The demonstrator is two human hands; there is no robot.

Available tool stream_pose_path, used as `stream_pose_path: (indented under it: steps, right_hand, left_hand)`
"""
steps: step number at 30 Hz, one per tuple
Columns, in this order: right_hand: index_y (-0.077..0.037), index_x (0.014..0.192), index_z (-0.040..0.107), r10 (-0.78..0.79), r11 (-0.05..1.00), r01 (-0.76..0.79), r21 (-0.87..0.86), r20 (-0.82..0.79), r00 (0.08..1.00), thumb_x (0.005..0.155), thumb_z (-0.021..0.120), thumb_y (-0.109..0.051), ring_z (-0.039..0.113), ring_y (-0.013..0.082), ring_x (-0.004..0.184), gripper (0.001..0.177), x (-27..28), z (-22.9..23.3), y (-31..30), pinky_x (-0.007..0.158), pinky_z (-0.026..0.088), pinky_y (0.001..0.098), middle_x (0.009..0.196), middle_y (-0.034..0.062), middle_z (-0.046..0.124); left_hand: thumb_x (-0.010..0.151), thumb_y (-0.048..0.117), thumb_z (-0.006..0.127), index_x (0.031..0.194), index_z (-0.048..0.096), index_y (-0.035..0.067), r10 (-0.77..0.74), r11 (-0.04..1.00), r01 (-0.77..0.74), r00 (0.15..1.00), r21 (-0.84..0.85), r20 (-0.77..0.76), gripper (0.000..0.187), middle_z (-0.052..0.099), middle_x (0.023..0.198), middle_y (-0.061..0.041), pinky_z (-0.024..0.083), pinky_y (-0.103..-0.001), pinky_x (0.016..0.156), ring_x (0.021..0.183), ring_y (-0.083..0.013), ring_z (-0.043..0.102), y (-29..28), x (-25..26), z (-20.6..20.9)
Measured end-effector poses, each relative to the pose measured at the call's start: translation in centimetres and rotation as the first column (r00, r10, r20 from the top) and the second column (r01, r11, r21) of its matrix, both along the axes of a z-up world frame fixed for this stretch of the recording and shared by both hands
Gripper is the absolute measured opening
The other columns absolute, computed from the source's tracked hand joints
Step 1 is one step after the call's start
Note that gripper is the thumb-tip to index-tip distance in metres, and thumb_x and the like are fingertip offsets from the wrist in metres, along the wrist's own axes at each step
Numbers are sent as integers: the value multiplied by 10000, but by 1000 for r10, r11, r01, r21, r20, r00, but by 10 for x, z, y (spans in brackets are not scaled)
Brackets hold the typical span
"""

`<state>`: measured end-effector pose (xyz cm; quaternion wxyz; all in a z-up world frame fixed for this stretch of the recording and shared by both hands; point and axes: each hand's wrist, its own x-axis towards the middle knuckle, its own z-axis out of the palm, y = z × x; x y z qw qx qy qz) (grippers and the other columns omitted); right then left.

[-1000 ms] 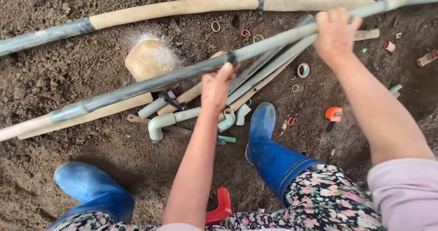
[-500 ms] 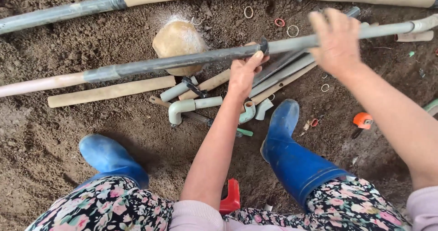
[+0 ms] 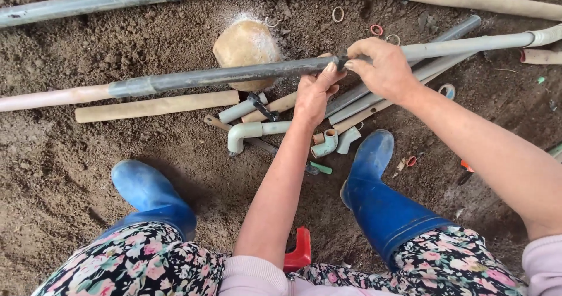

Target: The person assembles a pipe system by inserting a green pipe into a gray pipe and securing the joint with black tape. They also handle a white elbow pipe and other pipe segments scattered on the ground.

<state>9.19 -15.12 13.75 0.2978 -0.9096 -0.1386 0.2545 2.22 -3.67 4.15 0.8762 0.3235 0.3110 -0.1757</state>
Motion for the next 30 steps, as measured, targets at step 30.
stream_pose_path:
  steps: [30]
  right_hand:
    - [-107,884,546,-160,985,144,-92,-197,967,852,657,-51,517,128,809,129,18,1,23,761,468,267,884,19,572]
  left_hand:
    - [821,310,653,1122,561,155,78,997,-77,997,-32,13,352,686,1043,-71,422,-275,709,893,-207,685,4,-6,-10]
